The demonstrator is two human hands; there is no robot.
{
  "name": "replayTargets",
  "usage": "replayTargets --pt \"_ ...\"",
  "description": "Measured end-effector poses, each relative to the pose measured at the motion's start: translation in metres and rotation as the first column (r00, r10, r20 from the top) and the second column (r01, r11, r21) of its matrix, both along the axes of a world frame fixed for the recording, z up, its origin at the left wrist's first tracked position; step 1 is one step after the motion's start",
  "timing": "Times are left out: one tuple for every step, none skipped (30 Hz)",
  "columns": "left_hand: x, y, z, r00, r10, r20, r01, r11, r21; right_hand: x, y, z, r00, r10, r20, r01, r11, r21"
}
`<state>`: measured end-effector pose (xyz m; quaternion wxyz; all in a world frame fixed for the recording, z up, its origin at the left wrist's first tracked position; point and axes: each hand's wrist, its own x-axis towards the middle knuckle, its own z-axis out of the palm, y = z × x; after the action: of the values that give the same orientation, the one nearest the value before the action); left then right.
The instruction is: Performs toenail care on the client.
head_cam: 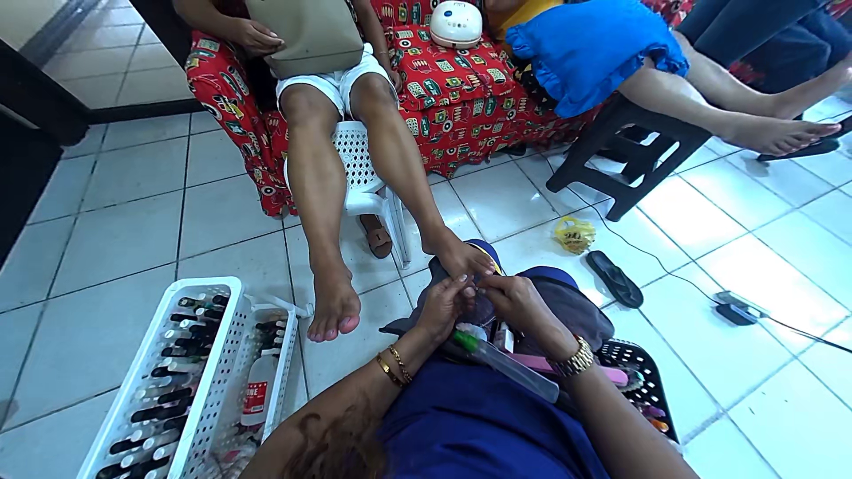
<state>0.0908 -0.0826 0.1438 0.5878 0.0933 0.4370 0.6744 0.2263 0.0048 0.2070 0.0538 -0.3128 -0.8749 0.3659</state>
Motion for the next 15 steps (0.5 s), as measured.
replayTargets --pt "-0.0001 -0.0001 0.0003 1.000 0.000 0.003 0.000 1.000 0.000 0.0012 0.0010 -0.0010 1.000 -0.010 -0.016 0.010 0.999 -0.030" --pt "-0.0002 -0.0003 0.0006 1.000 -0.002 0.005 0.002 1.000 -0.001 0.0021 0.0015 -0.0015 0.999 -0.024 -0.030 0.022 0.998 -0.059" --pt "-0.0004 -0.0003 0.0006 1.000 -0.004 0.007 0.004 1.000 0.000 0.0027 0.0020 -0.0019 0.999 -0.037 -0.039 0.033 0.996 -0.087" --pt "-0.0005 -0.0003 0.0009 1.000 -0.004 0.007 0.004 1.000 -0.001 0.0031 0.0025 -0.0017 0.998 -0.046 -0.044 0.041 0.993 -0.111" --pt "-0.0006 -0.0004 0.0009 1.000 -0.007 0.006 0.007 1.000 -0.001 0.0034 0.0029 -0.0011 0.998 -0.055 -0.043 0.049 0.990 -0.134" --pt "-0.0008 -0.0007 0.0007 1.000 -0.013 0.004 0.013 1.000 0.000 0.0037 0.0034 -0.0005 0.997 -0.062 -0.035 0.056 0.986 -0.155" --pt "-0.0009 -0.0009 0.0007 1.000 -0.014 0.005 0.014 1.000 0.000 0.0038 0.0039 0.0001 0.997 -0.067 -0.026 0.062 0.984 -0.170" --pt "-0.0009 -0.0009 0.0010 1.000 -0.014 0.006 0.014 1.000 -0.004 0.0038 0.0042 0.0009 0.997 -0.069 -0.017 0.065 0.982 -0.176" --pt "-0.0009 -0.0010 0.0016 1.000 -0.012 0.007 0.012 1.000 -0.010 0.0041 0.0045 0.0015 0.998 -0.068 -0.012 0.065 0.982 -0.176" --pt "-0.0008 -0.0009 0.0021 1.000 -0.009 0.010 0.009 1.000 -0.013 0.0045 0.0050 0.0018 0.998 -0.064 -0.007 0.062 0.983 -0.174" --pt "-0.0009 -0.0010 0.0022 1.000 -0.009 0.013 0.009 1.000 -0.015 0.0048 0.0056 0.0021 0.998 -0.056 -0.002 0.055 0.985 -0.165" --pt "-0.0010 -0.0009 0.0019 1.000 -0.009 0.013 0.009 1.000 -0.016 0.0049 0.0059 0.0034 0.999 -0.048 0.008 0.048 0.986 -0.158" --pt "-0.0011 -0.0008 0.0018 1.000 -0.009 0.013 0.009 1.000 -0.015 0.0050 0.0063 0.0051 0.999 -0.036 0.019 0.038 0.988 -0.151" --pt "-0.0010 -0.0008 0.0020 1.000 -0.008 0.014 0.008 1.000 -0.015 0.0050 0.0067 0.0062 0.999 -0.022 0.027 0.025 0.990 -0.136" --pt "-0.0009 -0.0009 0.0022 1.000 -0.008 0.016 0.009 1.000 -0.012 0.0046 0.0068 0.0076 0.999 -0.009 0.040 0.014 0.993 -0.119"
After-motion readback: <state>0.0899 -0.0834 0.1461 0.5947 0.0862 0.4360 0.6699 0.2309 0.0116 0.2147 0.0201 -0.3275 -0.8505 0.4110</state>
